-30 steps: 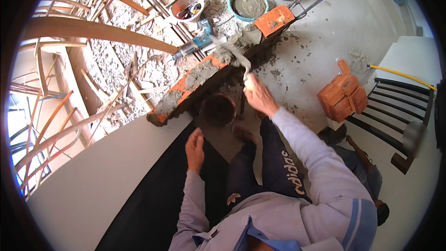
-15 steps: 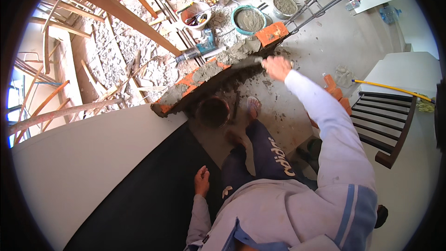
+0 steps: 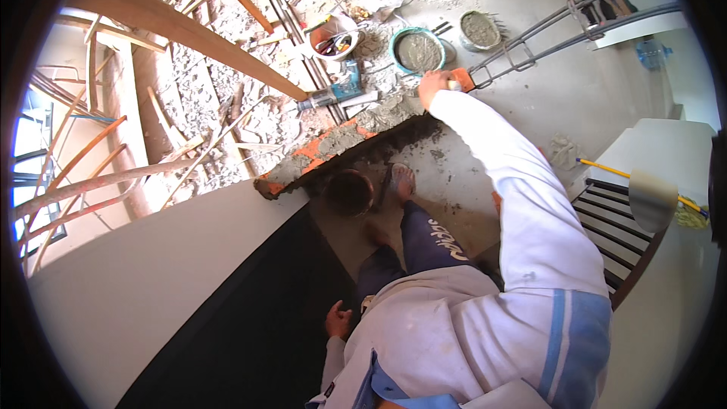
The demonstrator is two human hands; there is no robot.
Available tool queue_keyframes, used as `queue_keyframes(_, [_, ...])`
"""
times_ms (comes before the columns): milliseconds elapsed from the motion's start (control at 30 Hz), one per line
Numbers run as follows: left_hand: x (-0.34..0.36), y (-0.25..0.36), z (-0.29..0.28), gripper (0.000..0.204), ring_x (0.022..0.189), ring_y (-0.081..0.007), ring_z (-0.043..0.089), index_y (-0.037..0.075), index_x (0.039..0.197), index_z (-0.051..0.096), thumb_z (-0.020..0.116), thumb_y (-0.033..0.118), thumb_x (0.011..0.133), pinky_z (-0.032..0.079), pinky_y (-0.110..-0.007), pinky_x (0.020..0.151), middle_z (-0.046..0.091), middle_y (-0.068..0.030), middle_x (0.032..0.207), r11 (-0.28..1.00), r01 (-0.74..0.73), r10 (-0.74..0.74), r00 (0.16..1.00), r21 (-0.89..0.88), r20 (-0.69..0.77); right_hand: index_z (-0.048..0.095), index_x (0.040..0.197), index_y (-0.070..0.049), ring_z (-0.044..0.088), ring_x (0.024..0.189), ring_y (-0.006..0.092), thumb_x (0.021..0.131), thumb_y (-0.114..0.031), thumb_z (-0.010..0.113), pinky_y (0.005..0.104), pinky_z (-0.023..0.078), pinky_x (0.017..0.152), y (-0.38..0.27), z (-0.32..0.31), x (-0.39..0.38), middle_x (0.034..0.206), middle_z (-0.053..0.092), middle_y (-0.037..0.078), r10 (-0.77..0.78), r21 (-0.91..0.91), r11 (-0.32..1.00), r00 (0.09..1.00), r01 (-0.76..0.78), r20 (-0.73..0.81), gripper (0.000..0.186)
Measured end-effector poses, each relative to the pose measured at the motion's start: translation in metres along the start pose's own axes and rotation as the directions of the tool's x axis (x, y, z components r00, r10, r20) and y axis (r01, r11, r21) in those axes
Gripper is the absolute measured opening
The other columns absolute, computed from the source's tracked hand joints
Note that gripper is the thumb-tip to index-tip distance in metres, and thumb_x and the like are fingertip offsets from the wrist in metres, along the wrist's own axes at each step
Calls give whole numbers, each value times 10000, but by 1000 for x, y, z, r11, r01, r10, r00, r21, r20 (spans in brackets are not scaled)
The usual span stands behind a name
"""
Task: The person builds a brick wall using mortar and a trowel, placing bricks one at a time and smoothing mortar between layers. The person also uses a hammer to adjust a brick and handles a bucket containing mortar.
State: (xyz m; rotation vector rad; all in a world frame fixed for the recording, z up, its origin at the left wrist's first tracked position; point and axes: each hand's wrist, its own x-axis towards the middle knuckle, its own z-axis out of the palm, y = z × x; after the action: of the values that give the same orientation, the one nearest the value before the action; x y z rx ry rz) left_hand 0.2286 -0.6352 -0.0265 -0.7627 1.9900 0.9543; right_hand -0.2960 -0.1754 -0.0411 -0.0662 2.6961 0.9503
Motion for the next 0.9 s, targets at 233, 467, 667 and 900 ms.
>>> queue_keyframes(233, [-28,111,-9,512,692,-80,525,17,1307,547,707,156,841,465,-272,672,578,7,739,926,-73,18,989,-370,-149,637,1151,-28,607,1050,328,922,-195,487,525,476,822,-128,-74,-25,1137,628,148,-308,422,885,927,197,213,321])
queue_keyframes(467, [49,41,-45,512,691,-85,545,61,1280,591,746,127,797,481,-266,678,623,7,792,905,-394,361,911,-161,-200,517,1084,-33,641,851,366,836,-112,537,501,522,719,-42,-98,-145,954,633,164,-92,898,250,932,362,-350,261])
queue_keyframes(667, [164,25,-123,485,721,-102,573,74,1236,632,767,146,776,502,-279,701,652,12,847,952,-254,226,959,172,169,548,1045,-57,614,920,440,779,-273,626,526,483,792,-43,27,-280,952,647,236,92,955,11,952,-295,293,351])
queue_keyframes(900, [180,152,-149,500,1151,-341,558,18,1272,556,645,45,780,435,-401,1004,605,-214,1184,610,-679,535,733,409,420,582,1004,18,648,896,362,695,-227,704,443,507,748,-140,118,-463,908,649,212,242,514,-460,455,-724,857,413])
